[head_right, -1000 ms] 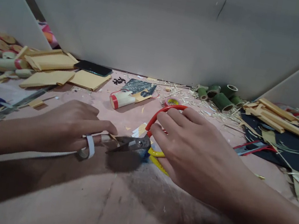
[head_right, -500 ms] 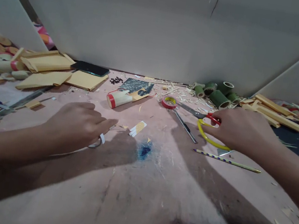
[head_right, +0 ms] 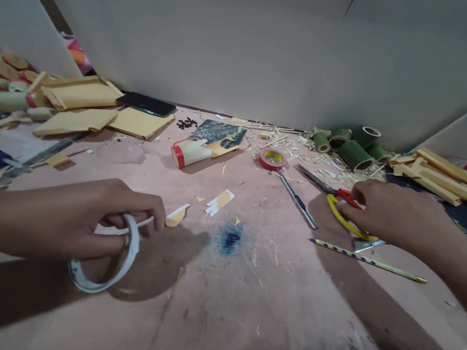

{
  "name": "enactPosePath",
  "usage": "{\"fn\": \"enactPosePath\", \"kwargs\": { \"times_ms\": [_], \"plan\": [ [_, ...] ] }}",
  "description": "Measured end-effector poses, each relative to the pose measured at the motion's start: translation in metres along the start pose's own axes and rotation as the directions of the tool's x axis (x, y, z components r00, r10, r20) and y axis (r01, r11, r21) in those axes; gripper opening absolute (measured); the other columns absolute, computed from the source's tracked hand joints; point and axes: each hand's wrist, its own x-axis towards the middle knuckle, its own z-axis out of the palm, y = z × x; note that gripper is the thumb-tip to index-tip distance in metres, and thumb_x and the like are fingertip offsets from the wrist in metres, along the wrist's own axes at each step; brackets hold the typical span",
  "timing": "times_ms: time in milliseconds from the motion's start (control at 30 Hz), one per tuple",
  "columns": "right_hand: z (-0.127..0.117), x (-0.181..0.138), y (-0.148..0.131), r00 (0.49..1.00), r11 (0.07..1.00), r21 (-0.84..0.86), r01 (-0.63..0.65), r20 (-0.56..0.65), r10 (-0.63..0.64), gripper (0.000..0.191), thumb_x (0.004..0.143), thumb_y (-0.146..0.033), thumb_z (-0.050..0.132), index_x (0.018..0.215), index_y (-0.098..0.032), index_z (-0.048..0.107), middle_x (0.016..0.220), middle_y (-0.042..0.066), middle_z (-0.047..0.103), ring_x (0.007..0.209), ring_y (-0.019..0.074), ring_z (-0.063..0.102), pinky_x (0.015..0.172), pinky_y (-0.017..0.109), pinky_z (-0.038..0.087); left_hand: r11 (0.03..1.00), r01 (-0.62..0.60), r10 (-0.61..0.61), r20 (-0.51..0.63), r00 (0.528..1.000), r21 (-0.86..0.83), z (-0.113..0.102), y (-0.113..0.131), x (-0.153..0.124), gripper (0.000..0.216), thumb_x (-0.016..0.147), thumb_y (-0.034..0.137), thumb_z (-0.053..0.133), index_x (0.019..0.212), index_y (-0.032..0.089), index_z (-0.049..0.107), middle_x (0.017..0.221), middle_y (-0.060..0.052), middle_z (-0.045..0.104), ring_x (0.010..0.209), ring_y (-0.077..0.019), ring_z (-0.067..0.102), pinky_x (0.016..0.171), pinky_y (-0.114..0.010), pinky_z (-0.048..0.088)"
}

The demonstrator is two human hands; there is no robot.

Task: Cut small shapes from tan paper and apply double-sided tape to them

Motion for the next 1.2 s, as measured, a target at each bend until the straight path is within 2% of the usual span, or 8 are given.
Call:
{"fn": "enactPosePath", "kwargs": {
  "times_ms": [100,167,267,333,467,600,933,1200],
  "plan": [
    [-0.014,-0.02,-0.028,0.992,0.997,0.032,0.075,-0.108,-0.072,0.039,0.092,-0.059,0.049,0.101,-0.025,0.068,0.11,0.012,0.074,0.096,0.035,0.069,0.063,0.038,0.043,0.94,0.004,-0.014,-0.025,1.0,-0.342,0.008,-0.011,-0.003,0.016,0.087,0.02,0.052,0.098,0.022,0.063,0.079,0.005,0.06,0.07,-0.0129,0.053,0.061,-0.02,0.039],
    [-0.024,-0.039,-0.059,0.934,0.92,0.211,0.329,-0.217,-0.284,0.028,0.096,-0.044,0.052,0.102,-0.023,0.069,0.105,0.012,0.074,0.093,0.0316,0.069,0.069,0.04,0.048,0.88,-0.014,-0.019,-0.064,0.998,-0.475,0.016,-0.018,-0.001,0.011,0.09,0.025,0.053,0.094,0.021,0.062,0.08,0.004,0.057,0.075,-0.0136,0.051,0.065,-0.02,0.04],
    [-0.036,-0.064,-0.111,0.663,0.537,0.391,0.748,-0.39,-0.639,0.02,0.101,-0.028,0.052,0.11,-0.021,0.069,0.114,0.012,0.071,0.109,0.028,0.065,0.095,0.044,0.049,0.763,-0.024,-0.006,-0.043,0.999,-0.646,0.03,-0.025,0.004,0.011,0.091,0.03,0.059,0.087,0.019,0.061,0.078,0.004,0.055,0.074,-0.0134,0.049,0.066,-0.021,0.04],
    [-0.043,-0.073,-0.144,0.527,0.354,0.428,0.832,-0.406,-0.747,0.022,0.1,-0.017,0.054,0.118,-0.019,0.067,0.116,0.011,0.071,0.114,0.0271,0.062,0.099,0.043,0.049,0.688,-0.054,0.01,-0.065,0.998,-0.724,0.039,-0.025,0.004,0.014,0.089,0.03,0.063,0.083,0.018,0.06,0.076,0.004,0.055,0.071,-0.0129,0.047,0.064,-0.02,0.038],
    [-0.054,-0.066,-0.191,0.403,0.195,0.456,0.868,-0.419,-0.814,0.032,0.099,-0.011,0.056,0.13,-0.012,0.063,0.126,0.015,0.068,0.122,0.0274,0.058,0.103,0.042,0.048,0.578,-0.124,0.052,-0.115,0.992,-0.807,0.058,-0.023,-0.004,0.017,0.092,0.034,0.063,0.086,0.018,0.06,0.075,0.002,0.055,0.068,-0.0133,0.048,0.059,-0.021,0.037],
    [-0.06,-0.049,-0.213,0.363,0.207,0.378,0.902,-0.407,-0.838,0.026,0.094,-0.014,0.062,0.119,-0.012,0.066,0.118,0.014,0.069,0.106,0.027,0.062,0.089,0.038,0.049,0.571,-0.182,0.15,-0.116,0.982,-0.801,0.074,-0.021,-0.011,0.028,0.094,0.044,0.062,0.085,0.018,0.059,0.072,0.001,0.052,0.065,-0.0131,0.045,0.056,-0.022,0.035],
    [-0.052,-0.061,-0.198,0.507,0.348,0.415,0.84,-0.377,-0.775,0.009,0.092,-0.021,0.065,0.099,-0.016,0.069,0.099,0.009,0.072,0.089,0.0235,0.063,0.076,0.034,0.042,0.484,-0.293,0.03,-0.318,0.947,-0.825,0.077,-0.022,0.002,0.022,0.097,0.034,0.061,0.084,0.017,0.068,0.075,-0.002,0.063,0.069,-0.0153,0.057,0.062,-0.025,0.044],
    [-0.036,-0.065,-0.193,0.371,0.245,0.294,0.924,-0.53,-0.763,0.022,0.097,-0.013,0.055,0.1,-0.015,0.077,0.097,0.009,0.07,0.093,0.0242,0.059,0.082,0.037,0.045,0.581,-0.319,0.029,-0.372,0.928,-0.749,0.071,-0.02,0.007,0.023,0.101,0.032,0.056,0.087,0.018,0.069,0.078,-0.002,0.071,0.075,-0.0174,0.064,0.069,-0.026,0.05]
  ]
}}
